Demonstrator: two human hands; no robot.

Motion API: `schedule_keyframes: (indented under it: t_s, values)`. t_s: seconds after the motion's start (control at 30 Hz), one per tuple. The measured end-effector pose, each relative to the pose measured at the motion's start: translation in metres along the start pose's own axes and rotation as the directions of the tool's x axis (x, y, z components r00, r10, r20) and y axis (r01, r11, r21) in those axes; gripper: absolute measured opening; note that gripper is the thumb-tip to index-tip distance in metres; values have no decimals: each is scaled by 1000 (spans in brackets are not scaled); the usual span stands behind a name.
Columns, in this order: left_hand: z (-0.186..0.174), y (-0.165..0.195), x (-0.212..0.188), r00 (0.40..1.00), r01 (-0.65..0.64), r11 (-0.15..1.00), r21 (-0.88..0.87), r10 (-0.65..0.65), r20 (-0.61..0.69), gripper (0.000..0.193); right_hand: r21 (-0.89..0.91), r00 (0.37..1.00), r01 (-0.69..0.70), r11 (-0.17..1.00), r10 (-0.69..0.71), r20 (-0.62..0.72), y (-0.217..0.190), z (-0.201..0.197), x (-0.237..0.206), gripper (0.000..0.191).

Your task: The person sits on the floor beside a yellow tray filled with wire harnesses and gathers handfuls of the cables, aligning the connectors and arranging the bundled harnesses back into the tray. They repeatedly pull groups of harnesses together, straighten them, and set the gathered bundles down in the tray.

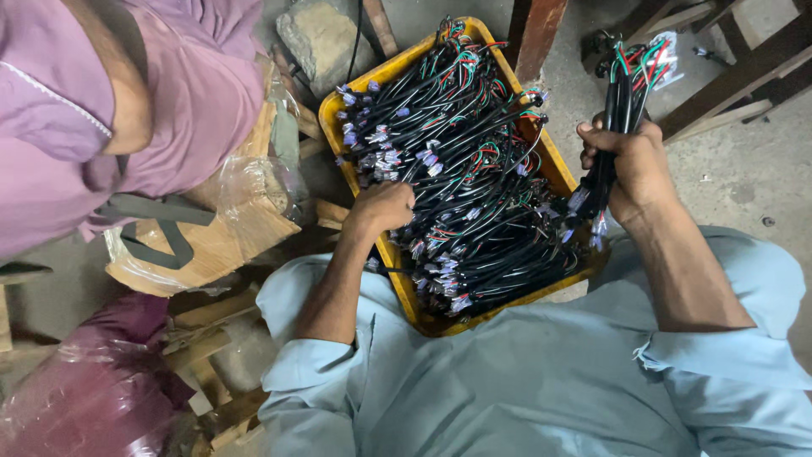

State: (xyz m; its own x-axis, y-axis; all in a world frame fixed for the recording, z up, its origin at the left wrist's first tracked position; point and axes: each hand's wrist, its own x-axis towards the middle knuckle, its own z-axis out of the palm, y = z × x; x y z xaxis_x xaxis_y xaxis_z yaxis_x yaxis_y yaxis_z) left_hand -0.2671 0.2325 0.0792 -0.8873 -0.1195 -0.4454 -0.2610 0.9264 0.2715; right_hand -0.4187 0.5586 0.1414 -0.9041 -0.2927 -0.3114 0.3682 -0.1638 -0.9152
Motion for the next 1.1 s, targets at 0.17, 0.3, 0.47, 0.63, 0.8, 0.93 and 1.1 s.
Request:
schedule_keyframes:
  t_s: [0.17, 0.3, 0.47, 0.63, 0.8, 0.93, 1.1]
  values:
    - [55, -19, 17, 895, -51, 972, 230, -58, 442, 25, 0, 1000, -5, 1000, 5, -5, 5, -1, 3, 17]
    - [89, -27, 19, 841, -87, 982, 169, -19, 541, 35, -47, 999, 37, 998, -37, -3, 10, -5, 3, 18]
    - [113, -27, 7, 779, -153, 980, 126, 41, 626, 43, -13, 1000, 19, 1000, -20, -8, 12, -5, 2, 17]
    - [111, -28, 10, 791, -129, 992, 5, 100, 603, 20, -17, 1000, 26, 1000, -26, -18, 9, -5, -1, 17]
    - [78, -53, 22, 871, -16, 980, -201, 112, 478, 15, -1, 999, 40, 999, -40, -3, 8, -5, -2, 17]
    - [51, -66, 19, 869, 50, 923, -382, 148, 472, 15, 0, 999, 45, 999, -45, 14, 6, -4, -4, 15]
    - [49, -31, 15, 860, 20, 938, -345, 160, 484, 24, -42, 998, 54, 998, -54, 9, 2, 1, -5, 15]
